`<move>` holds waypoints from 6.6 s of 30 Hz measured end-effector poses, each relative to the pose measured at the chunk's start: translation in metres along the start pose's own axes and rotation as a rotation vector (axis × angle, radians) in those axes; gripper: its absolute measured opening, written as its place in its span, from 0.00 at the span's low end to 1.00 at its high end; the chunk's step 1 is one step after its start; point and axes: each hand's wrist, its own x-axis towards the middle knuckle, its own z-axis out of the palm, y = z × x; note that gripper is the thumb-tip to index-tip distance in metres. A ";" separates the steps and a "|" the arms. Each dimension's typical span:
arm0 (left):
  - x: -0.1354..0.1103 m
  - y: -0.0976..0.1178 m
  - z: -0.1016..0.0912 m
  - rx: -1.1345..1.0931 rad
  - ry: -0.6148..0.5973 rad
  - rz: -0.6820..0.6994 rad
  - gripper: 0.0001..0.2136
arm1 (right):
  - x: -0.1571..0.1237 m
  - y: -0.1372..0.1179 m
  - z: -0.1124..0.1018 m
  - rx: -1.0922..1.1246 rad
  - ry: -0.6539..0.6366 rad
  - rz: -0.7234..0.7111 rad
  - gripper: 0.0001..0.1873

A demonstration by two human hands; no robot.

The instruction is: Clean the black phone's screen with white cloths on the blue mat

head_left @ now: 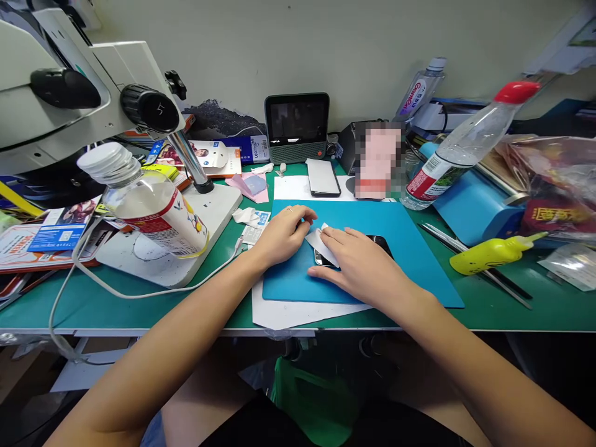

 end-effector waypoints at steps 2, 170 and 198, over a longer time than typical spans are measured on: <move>0.000 -0.002 -0.001 0.000 0.002 -0.010 0.08 | -0.004 0.001 0.001 0.013 0.012 0.002 0.38; 0.002 0.002 -0.019 0.018 -0.237 0.066 0.15 | -0.027 -0.035 -0.003 0.063 0.135 0.077 0.32; 0.001 0.001 -0.010 0.029 -0.227 -0.024 0.09 | -0.004 -0.002 0.005 0.046 0.097 0.168 0.25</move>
